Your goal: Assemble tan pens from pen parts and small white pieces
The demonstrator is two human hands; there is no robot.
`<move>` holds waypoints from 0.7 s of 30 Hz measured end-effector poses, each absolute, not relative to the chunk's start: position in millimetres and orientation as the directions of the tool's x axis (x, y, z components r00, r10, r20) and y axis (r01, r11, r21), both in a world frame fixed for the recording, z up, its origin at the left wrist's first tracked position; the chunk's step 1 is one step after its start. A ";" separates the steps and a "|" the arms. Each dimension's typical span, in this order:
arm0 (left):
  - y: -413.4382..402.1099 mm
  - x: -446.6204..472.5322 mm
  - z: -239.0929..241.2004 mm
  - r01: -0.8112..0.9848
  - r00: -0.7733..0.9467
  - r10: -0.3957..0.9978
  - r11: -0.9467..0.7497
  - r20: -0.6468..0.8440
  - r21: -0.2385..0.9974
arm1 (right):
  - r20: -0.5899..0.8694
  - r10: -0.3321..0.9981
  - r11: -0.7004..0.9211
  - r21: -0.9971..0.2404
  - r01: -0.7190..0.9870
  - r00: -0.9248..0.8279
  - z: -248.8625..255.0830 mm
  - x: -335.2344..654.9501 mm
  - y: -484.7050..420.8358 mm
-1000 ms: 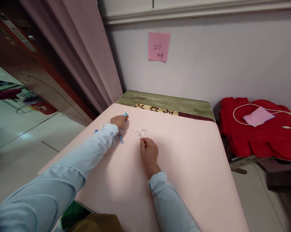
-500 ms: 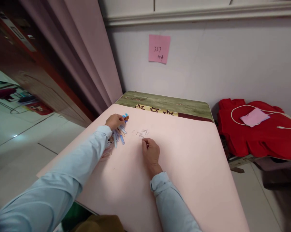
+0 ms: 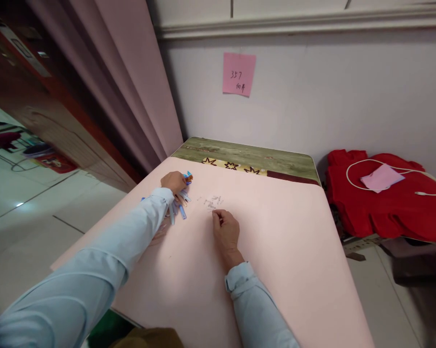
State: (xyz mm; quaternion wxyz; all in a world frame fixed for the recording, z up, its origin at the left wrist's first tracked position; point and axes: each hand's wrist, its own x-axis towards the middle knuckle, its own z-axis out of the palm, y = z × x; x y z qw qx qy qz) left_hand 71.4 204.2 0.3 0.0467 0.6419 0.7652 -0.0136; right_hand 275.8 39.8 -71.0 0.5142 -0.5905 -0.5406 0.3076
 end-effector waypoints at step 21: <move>102.7 132.7 -17.5 0.854 0.095 0.994 -0.109 0.053 0.508 | 0.167 0.935 0.097 -0.969 0.228 0.312 -60.8 277.7 41.4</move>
